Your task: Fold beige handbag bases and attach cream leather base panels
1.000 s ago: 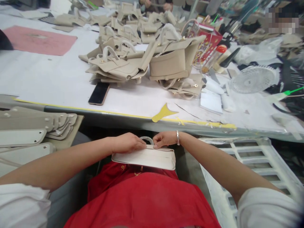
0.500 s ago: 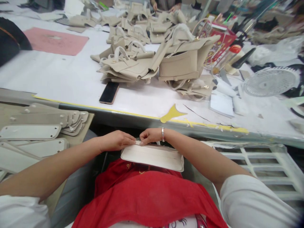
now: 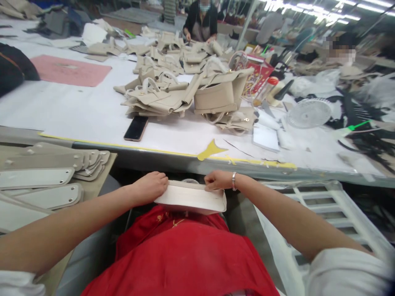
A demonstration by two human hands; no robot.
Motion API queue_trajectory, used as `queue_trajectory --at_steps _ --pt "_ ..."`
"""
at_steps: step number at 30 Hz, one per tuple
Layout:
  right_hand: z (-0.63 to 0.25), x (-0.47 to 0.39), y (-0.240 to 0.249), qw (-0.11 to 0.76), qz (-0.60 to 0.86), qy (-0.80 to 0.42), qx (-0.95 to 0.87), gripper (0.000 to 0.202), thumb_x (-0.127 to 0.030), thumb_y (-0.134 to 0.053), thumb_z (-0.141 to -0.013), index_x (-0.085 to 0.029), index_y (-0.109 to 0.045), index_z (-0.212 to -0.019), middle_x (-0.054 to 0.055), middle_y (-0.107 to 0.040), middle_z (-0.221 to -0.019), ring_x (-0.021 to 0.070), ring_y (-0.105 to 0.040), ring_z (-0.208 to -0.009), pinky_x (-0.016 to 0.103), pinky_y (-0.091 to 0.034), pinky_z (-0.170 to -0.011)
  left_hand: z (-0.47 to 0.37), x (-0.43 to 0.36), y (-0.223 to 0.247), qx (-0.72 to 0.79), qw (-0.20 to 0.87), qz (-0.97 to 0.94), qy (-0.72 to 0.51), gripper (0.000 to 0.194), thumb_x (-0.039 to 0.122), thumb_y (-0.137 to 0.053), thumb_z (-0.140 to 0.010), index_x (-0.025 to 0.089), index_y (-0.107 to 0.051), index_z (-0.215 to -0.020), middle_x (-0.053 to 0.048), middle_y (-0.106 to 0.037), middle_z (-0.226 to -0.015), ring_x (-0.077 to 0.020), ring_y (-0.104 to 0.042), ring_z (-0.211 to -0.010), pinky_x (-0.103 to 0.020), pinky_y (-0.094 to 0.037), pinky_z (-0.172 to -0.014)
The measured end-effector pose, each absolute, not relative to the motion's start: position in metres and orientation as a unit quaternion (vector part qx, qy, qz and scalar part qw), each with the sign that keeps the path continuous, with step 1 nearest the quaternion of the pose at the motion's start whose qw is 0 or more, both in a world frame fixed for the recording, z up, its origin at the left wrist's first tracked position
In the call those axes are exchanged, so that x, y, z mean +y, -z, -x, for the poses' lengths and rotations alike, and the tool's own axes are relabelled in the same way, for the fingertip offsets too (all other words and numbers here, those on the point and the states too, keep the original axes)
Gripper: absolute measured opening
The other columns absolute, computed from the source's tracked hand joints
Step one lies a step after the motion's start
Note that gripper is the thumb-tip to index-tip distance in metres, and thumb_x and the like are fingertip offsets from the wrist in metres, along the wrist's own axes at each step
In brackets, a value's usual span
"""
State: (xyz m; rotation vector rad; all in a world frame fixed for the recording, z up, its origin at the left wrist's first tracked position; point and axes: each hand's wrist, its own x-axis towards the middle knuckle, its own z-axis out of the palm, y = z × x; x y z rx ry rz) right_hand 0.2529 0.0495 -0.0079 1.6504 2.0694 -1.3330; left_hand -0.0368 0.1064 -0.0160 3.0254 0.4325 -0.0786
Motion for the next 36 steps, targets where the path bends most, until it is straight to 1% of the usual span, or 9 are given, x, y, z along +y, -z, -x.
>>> queue_trajectory --at_steps 2,4,6,8,11,15,23,29,36 --pt "-0.257 0.026 -0.001 0.028 -0.615 0.376 0.693 0.023 -0.033 -0.060 -0.073 -0.015 -0.050 -0.062 -0.005 -0.043 -0.054 0.0077 -0.036 -0.053 0.021 -0.025 -0.051 0.026 0.094 0.010 0.131 0.057 -0.990 -0.001 0.021 0.021 -0.046 -0.085 0.016 -0.066 -0.089 -0.009 -0.063 -0.107 -0.0217 -0.055 -0.100 -0.033 -0.042 -0.088" --pt "-0.253 -0.004 -0.008 -0.079 -0.651 0.283 0.701 0.021 -0.033 -0.055 -0.078 -0.016 -0.054 -0.066 -0.003 -0.049 -0.059 0.0089 -0.041 -0.056 0.022 -0.029 -0.054 0.014 0.076 0.008 0.131 0.105 -0.985 -0.044 0.024 0.026 -0.043 -0.088 0.018 -0.064 -0.097 -0.007 -0.062 -0.109 -0.0193 -0.055 -0.099 -0.032 -0.043 -0.087" --pt "-0.246 -0.038 -0.009 -0.180 -0.649 0.212 0.708 0.019 -0.032 -0.050 -0.084 -0.017 -0.058 -0.075 0.000 -0.056 -0.069 0.0106 -0.047 -0.065 0.022 -0.034 -0.060 0.002 0.052 0.015 0.140 0.145 -0.974 -0.103 0.027 0.028 -0.043 -0.089 0.017 -0.060 -0.107 -0.007 -0.062 -0.109 -0.0175 -0.056 -0.098 -0.029 -0.044 -0.087" --pt "-0.237 -0.070 -0.002 -0.225 -0.640 0.167 0.716 0.017 -0.031 -0.049 -0.085 -0.017 -0.060 -0.083 0.002 -0.060 -0.079 0.0128 -0.052 -0.074 0.024 -0.038 -0.069 -0.006 0.029 0.029 0.145 0.135 -0.967 -0.158 0.028 0.027 -0.044 -0.088 0.014 -0.058 -0.109 -0.009 -0.061 -0.110 -0.0190 -0.055 -0.099 -0.031 -0.045 -0.087" --pt "-0.226 -0.103 0.022 -0.242 -0.644 0.089 0.720 0.016 -0.029 -0.049 -0.087 -0.019 -0.062 -0.086 0.005 -0.062 -0.085 0.0159 -0.054 -0.084 0.033 -0.036 -0.087 -0.011 0.004 0.050 0.133 0.081 -0.967 -0.200 0.024 0.020 -0.044 -0.087 0.012 -0.060 -0.104 -0.010 -0.062 -0.108 -0.0226 -0.055 -0.100 -0.036 -0.046 -0.087" --pt "-0.216 -0.119 0.045 -0.257 -0.634 0.019 0.729 0.014 -0.028 -0.051 -0.086 -0.021 -0.063 -0.085 0.002 -0.064 -0.086 0.0154 -0.055 -0.094 0.039 -0.024 -0.103 -0.008 -0.007 0.062 0.126 0.047 -0.963 -0.235 0.025 0.016 -0.043 -0.087 0.013 -0.061 -0.103 -0.009 -0.063 -0.108 -0.0238 -0.054 -0.103 -0.038 -0.047 -0.086" --pt "-0.207 -0.122 0.044 -0.208 -0.651 -0.036 0.729 0.017 -0.026 -0.048 -0.087 -0.022 -0.062 -0.078 0.000 -0.062 -0.084 0.0137 -0.053 -0.090 0.039 -0.018 -0.106 -0.007 -0.009 0.057 0.086 -0.015 -0.968 -0.236 0.026 0.017 -0.042 -0.086 0.009 -0.062 -0.100 -0.010 -0.063 -0.108 -0.0265 -0.055 -0.100 -0.038 -0.048 -0.080" --pt "-0.204 -0.115 0.047 -0.223 -0.674 -0.067 0.701 0.018 -0.023 -0.048 -0.086 -0.021 -0.061 -0.074 0.000 -0.061 -0.082 0.0133 -0.051 -0.087 0.038 -0.018 -0.105 -0.011 -0.006 0.058 0.101 -0.028 -0.967 -0.233 0.026 0.018 -0.042 -0.086 0.011 -0.062 -0.101 -0.010 -0.063 -0.107 -0.0249 -0.055 -0.100 -0.037 -0.046 -0.077" --pt "-0.204 -0.114 0.050 -0.226 -0.678 -0.036 0.699 0.017 -0.024 -0.050 -0.085 -0.021 -0.060 -0.072 0.000 -0.061 -0.083 0.0136 -0.051 -0.087 0.039 -0.016 -0.106 -0.011 -0.005 0.067 0.094 -0.029 -0.964 -0.249 0.022 0.018 -0.047 -0.084 0.012 -0.061 -0.100 -0.010 -0.062 -0.107 -0.0247 -0.053 -0.104 -0.037 -0.044 -0.080"
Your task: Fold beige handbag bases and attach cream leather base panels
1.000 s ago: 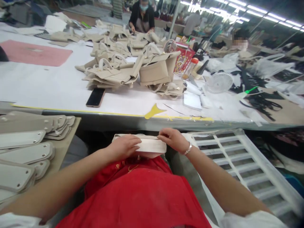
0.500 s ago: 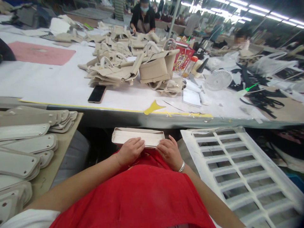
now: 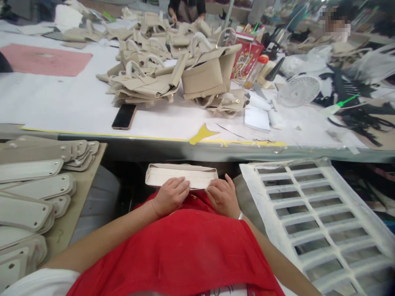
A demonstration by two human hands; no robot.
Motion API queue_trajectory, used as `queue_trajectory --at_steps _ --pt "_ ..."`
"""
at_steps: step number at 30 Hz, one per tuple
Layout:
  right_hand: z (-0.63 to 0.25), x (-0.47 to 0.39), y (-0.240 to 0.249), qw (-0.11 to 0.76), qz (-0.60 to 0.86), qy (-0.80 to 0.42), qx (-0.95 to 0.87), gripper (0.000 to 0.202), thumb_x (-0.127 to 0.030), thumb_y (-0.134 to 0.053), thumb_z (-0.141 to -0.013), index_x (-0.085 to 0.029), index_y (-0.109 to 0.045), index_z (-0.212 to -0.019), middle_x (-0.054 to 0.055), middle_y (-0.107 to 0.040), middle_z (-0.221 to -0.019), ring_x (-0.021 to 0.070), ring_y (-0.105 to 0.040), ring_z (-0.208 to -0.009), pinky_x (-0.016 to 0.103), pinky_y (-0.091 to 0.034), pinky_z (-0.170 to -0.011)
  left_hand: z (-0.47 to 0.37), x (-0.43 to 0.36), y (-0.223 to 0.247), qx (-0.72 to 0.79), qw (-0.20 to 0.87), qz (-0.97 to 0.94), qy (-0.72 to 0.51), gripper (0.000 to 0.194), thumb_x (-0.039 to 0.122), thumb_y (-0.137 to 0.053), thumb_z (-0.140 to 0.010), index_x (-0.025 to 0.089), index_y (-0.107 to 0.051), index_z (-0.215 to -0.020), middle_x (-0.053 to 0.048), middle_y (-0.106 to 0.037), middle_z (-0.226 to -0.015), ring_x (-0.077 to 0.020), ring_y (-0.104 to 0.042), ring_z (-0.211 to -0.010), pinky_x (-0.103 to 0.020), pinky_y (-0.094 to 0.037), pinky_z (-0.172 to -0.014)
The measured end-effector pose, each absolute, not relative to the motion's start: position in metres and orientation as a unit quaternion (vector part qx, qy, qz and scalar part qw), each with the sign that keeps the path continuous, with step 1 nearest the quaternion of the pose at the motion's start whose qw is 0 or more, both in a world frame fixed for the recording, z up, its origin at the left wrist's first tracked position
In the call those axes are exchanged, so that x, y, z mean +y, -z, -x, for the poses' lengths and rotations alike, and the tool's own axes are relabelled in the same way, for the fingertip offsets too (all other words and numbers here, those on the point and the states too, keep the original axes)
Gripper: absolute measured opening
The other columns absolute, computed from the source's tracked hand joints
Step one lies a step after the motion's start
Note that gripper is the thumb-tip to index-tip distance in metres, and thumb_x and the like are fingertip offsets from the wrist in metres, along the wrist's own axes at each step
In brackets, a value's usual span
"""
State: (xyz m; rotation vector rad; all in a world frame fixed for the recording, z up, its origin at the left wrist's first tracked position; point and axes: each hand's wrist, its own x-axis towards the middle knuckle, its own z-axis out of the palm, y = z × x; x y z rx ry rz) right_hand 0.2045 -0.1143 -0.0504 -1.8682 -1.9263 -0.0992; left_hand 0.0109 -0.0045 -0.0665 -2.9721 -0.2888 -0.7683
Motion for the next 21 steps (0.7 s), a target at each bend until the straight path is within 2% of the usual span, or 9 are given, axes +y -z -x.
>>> queue_trajectory --at_steps 7,11,14,18,21 --pt "-0.196 -0.108 0.048 0.182 0.714 0.063 -0.673 0.017 -0.022 -0.051 -0.082 -0.019 -0.056 -0.066 0.000 -0.059 -0.079 0.0144 -0.050 -0.086 0.039 -0.017 -0.105 -0.023 -0.005 0.057 -0.132 0.026 0.969 0.205 0.013 0.019 -0.050 -0.082 0.015 -0.061 -0.087 -0.006 -0.062 -0.097 -0.0221 -0.051 -0.096 -0.037 -0.038 -0.085" --pt "-0.190 -0.107 0.045 0.164 0.747 0.054 -0.642 0.015 -0.023 -0.051 -0.082 -0.019 -0.055 -0.068 0.001 -0.058 -0.078 0.0155 -0.049 -0.086 0.040 -0.018 -0.105 -0.029 -0.010 0.044 -0.219 -0.007 0.965 0.145 0.008 0.021 -0.052 -0.079 0.018 -0.058 -0.074 -0.006 -0.060 -0.086 -0.0220 -0.051 -0.084 -0.037 -0.037 -0.073" --pt "-0.186 -0.105 0.041 0.147 0.761 0.047 -0.629 0.012 -0.023 -0.051 -0.081 -0.019 -0.057 -0.072 0.003 -0.057 -0.080 0.0175 -0.048 -0.089 0.041 -0.019 -0.104 -0.030 -0.010 0.038 -0.270 -0.048 0.957 0.097 0.013 0.022 -0.047 -0.083 0.018 -0.056 -0.074 -0.006 -0.058 -0.079 -0.0215 -0.050 -0.079 -0.035 -0.034 -0.067" --pt "-0.181 -0.103 0.037 0.150 0.769 0.031 -0.620 0.007 -0.022 -0.052 -0.080 -0.019 -0.057 -0.078 0.006 -0.058 -0.091 0.0209 -0.047 -0.095 0.043 -0.020 -0.102 -0.031 -0.001 0.032 -0.312 -0.132 0.939 0.052 0.013 0.025 -0.047 -0.084 0.018 -0.055 -0.092 -0.005 -0.060 -0.081 -0.0209 -0.053 -0.080 -0.033 -0.036 -0.069" --pt "-0.180 -0.104 0.040 0.193 0.780 0.050 -0.593 0.015 -0.023 -0.053 -0.078 -0.017 -0.055 -0.092 0.012 -0.055 -0.110 0.0244 -0.045 -0.104 0.043 -0.024 -0.099 -0.033 0.005 0.028 -0.308 -0.155 0.938 0.022 0.013 0.026 -0.046 -0.085 0.019 -0.057 -0.083 -0.005 -0.060 -0.081 -0.0204 -0.054 -0.079 -0.032 -0.037 -0.069"
